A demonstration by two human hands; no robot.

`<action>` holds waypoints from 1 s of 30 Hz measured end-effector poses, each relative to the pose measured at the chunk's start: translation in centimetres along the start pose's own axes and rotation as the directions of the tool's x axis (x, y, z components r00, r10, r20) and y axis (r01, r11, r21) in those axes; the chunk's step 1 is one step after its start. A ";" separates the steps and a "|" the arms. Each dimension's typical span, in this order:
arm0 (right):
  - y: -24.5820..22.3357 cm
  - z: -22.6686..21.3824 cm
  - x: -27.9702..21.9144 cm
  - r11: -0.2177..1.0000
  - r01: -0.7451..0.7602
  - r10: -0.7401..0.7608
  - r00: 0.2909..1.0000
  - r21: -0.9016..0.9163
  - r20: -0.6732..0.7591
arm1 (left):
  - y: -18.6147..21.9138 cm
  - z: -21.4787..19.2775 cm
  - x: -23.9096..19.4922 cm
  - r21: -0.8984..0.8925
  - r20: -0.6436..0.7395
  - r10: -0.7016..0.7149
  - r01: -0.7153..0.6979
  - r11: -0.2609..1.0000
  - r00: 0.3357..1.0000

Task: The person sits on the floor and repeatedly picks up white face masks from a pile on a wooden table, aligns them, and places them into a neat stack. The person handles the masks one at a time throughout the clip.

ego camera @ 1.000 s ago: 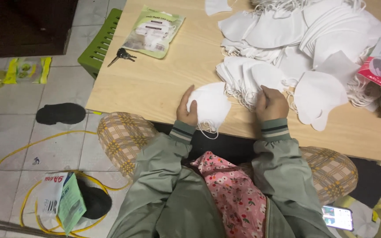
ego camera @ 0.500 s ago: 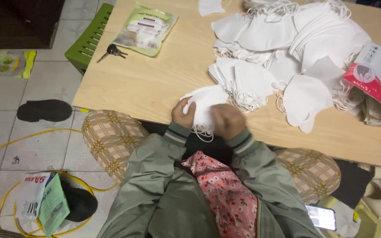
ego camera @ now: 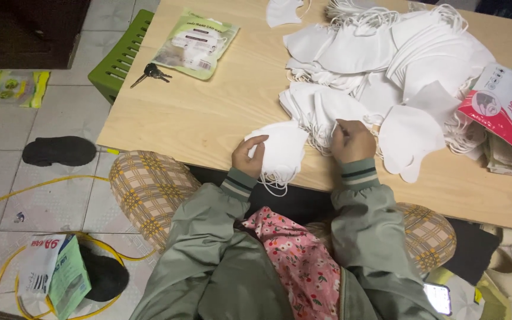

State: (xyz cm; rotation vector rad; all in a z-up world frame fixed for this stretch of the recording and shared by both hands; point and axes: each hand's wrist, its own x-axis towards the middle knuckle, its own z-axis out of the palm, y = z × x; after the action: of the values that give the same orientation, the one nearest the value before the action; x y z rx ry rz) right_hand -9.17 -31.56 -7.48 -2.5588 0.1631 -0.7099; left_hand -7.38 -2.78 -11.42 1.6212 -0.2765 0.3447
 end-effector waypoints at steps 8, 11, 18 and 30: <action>-8.0 3.9 -5.0 0.860 0.510 -0.498 0.842 0.010 -0.208 | 0.8 0.2 0.6 -0.049 -0.006 -0.039 0.039 0.998 0.999; -11.8 2.5 -5.6 0.842 0.513 -0.511 0.857 0.168 -0.059 | -2.6 0.6 0.2 -0.012 -0.035 -0.041 0.041 0.999 0.999; -4.8 1.0 -1.6 0.957 0.292 -0.288 0.942 -0.006 -0.174 | -4.7 0.4 -0.1 0.047 -0.056 -0.063 0.066 0.997 0.996; -2.4 0.8 -0.8 0.999 0.027 -0.021 0.986 0.030 -0.166 | 2.6 -0.5 0.3 0.025 -0.073 0.025 -0.023 0.999 0.997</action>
State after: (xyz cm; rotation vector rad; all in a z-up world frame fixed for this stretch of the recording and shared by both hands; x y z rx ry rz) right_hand -9.44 -28.91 -7.31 -2.4739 0.1735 -0.9269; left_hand -8.12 -2.44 -8.88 1.6260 -0.2368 0.4262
